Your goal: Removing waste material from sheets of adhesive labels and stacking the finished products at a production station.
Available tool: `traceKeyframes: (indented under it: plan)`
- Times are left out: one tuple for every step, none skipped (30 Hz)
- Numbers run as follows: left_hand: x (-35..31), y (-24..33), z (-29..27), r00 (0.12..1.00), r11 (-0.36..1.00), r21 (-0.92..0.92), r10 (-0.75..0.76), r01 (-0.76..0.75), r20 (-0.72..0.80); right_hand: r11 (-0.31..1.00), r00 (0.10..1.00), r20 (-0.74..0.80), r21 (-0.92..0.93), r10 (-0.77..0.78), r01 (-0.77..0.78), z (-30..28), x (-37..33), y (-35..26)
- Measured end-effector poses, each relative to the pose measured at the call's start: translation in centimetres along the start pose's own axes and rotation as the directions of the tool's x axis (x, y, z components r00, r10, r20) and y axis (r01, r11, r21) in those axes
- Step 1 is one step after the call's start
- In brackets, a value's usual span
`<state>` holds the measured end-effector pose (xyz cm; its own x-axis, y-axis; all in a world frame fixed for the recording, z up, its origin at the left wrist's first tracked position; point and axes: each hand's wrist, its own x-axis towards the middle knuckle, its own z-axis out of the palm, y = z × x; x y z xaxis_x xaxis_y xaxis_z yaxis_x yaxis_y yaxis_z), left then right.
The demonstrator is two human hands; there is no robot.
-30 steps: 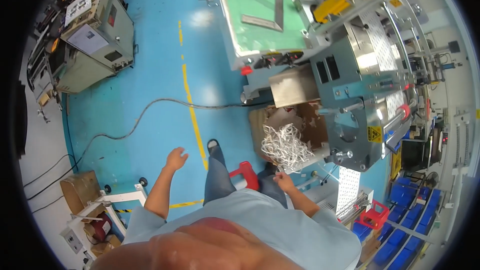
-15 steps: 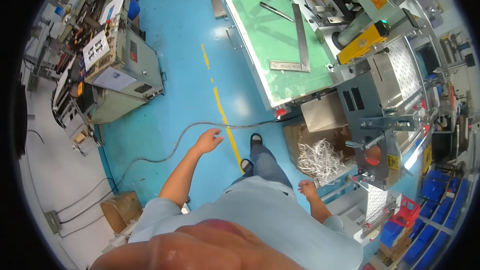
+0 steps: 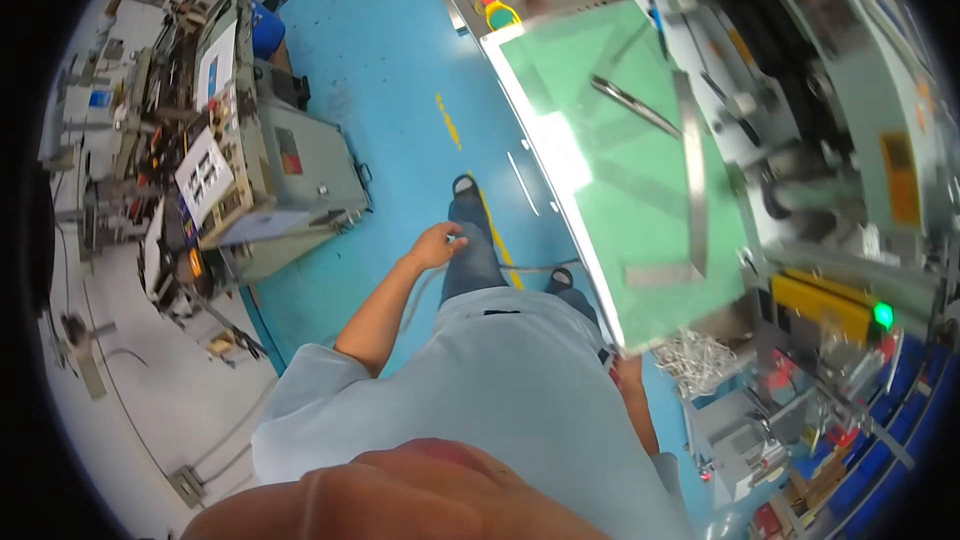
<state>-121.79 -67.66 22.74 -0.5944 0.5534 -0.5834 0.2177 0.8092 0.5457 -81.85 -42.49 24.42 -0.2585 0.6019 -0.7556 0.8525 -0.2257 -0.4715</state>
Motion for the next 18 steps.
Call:
traceKeyframes:
  plan:
    - [4.4,1.0,-3.0,0.996,0.998,0.008,0.067,-0.068,0.057,0.891,0.99,0.068,0.432,0.124,-0.141,1.9,5.6,9.1]
    - [8.5,-0.1,-6.0,0.992,0.995,0.026,0.096,-0.098,0.084,0.877,0.988,0.076,0.455,0.138,-0.157,4.3,5.9,6.4]
    - [12.9,-1.1,-9.1,0.985,0.989,0.047,0.133,-0.139,0.105,0.884,0.993,0.048,0.453,0.103,-0.114,6.7,6.2,3.7]
    - [17.4,-2.7,-12.3,0.983,0.987,0.067,0.137,-0.147,0.126,0.893,0.998,0.016,0.446,0.068,-0.068,9.2,6.2,-0.1]
    - [21.2,-3.8,-14.9,0.973,0.979,0.097,0.164,-0.181,0.165,0.904,0.999,-0.024,0.427,0.04,-0.026,11.1,5.9,-3.6]
    - [24.6,-3.4,-18.3,0.957,0.966,0.127,0.196,-0.227,0.215,0.857,0.988,0.004,0.498,0.153,-0.135,14.1,5.5,-6.6]
    - [28.1,-3.4,-22.1,0.948,0.953,0.154,0.225,-0.262,0.223,0.792,0.965,0.042,0.563,0.259,-0.237,17.3,5.3,-9.6]
    - [31.1,-4.1,-25.1,0.939,0.948,0.16,0.232,-0.277,0.253,0.832,0.975,0.078,0.511,0.207,-0.217,19.4,5.0,-13.6]
    - [34.2,-3.9,-27.7,0.942,0.955,0.077,0.264,-0.285,0.208,0.812,0.967,0.046,0.533,0.251,-0.237,22.7,5.1,-12.0]
    - [37.7,-3.7,-29.5,0.938,0.954,-0.009,0.295,-0.298,0.185,0.982,0.956,-0.236,0.025,-0.175,0.186,26.5,4.2,-9.2]
    - [39.5,-7.1,-31.8,0.951,0.962,0.028,0.264,-0.271,0.158,0.929,0.981,0.022,0.318,0.193,-0.19,27.3,5.5,-21.4]
    - [41.8,-7.7,-33.5,0.941,0.949,0.01,0.31,-0.314,0.134,0.931,0.991,0.001,0.343,0.132,-0.124,29.4,5.2,-21.7]
    - [44.3,-7.9,-35.0,0.925,0.932,0.004,0.36,-0.363,0.119,0.923,0.997,-0.025,0.38,0.075,-0.06,32.5,4.9,-20.5]
    - [46.0,-8.3,-36.7,0.929,0.934,0.061,0.339,-0.351,0.149,0.917,0.996,0.004,0.39,0.085,-0.08,34.4,5.4,-22.9]
    - [47.5,-8.6,-38.0,0.922,0.932,0.057,0.343,-0.358,0.183,0.965,0.999,-0.043,0.258,-0.025,0.035,35.5,5.4,-24.5]
    - [48.7,-8.9,-39.0,0.922,0.938,0.058,0.324,-0.343,0.211,0.982,0.988,-0.07,0.114,-0.14,0.147,36.6,5.5,-25.8]
    - [49.9,-10.0,-40.2,0.932,0.946,0.077,0.294,-0.316,0.212,0.981,0.997,0.035,0.183,-0.068,0.061,35.7,6.5,-30.9]
    - [50.7,-10.5,-40.9,0.927,0.944,0.077,0.295,-0.32,0.233,0.942,0.999,0.05,0.335,-0.021,0.003,35.4,6.8,-33.9]
